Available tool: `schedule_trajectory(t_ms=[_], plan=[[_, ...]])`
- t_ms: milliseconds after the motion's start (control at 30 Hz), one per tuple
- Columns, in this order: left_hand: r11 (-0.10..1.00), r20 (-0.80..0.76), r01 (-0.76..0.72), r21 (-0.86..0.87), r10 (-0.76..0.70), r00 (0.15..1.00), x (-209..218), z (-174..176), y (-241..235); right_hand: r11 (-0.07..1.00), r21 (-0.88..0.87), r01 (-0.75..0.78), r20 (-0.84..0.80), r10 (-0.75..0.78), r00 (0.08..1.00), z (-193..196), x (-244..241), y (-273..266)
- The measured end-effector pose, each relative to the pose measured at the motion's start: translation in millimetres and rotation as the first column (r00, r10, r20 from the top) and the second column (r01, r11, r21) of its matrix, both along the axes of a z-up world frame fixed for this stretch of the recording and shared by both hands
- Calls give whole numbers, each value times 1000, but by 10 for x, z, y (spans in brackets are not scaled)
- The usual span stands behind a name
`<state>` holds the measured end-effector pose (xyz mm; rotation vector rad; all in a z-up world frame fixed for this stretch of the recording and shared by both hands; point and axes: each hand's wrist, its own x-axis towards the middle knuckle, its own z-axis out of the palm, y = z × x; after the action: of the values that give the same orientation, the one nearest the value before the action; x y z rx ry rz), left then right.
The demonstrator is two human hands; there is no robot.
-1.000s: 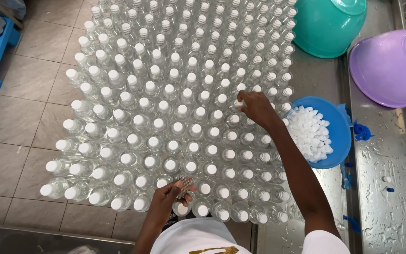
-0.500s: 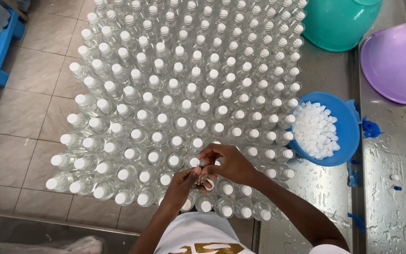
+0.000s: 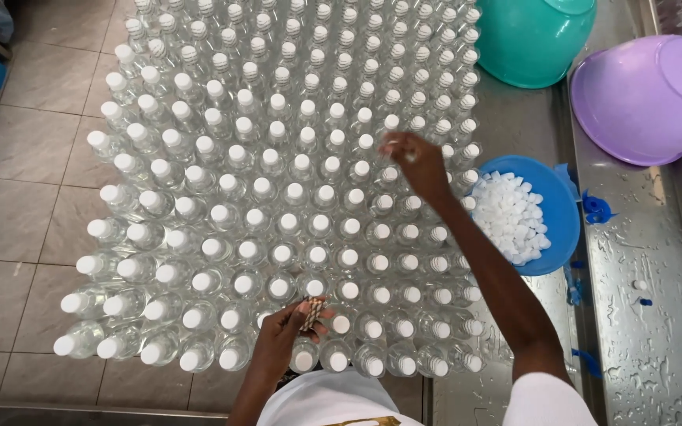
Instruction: The person places white bottle caps onto a large array of clear plastic bottles arranged on a metal table. They pick caps from a blue bowl and screw them onto the bottle openings by hand, working systematically across the rows.
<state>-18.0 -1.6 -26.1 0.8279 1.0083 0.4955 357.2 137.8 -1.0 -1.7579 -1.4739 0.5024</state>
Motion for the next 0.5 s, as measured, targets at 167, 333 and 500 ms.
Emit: schedule_trajectory(t_ms=[167, 333, 500], plan=[[999, 37, -43, 3, 43, 998, -104, -135, -40, 992, 49, -113, 62, 110, 992, -389, 566, 428], [992, 23, -111, -61, 113, 993, -131, -203, -42, 969, -57, -242, 191, 248, 950, -432, 759, 329], [995, -15, -52, -81, 51, 999, -60, -80, -10, 958, -180, -225, 278, 268, 922, -380, 703, 278]])
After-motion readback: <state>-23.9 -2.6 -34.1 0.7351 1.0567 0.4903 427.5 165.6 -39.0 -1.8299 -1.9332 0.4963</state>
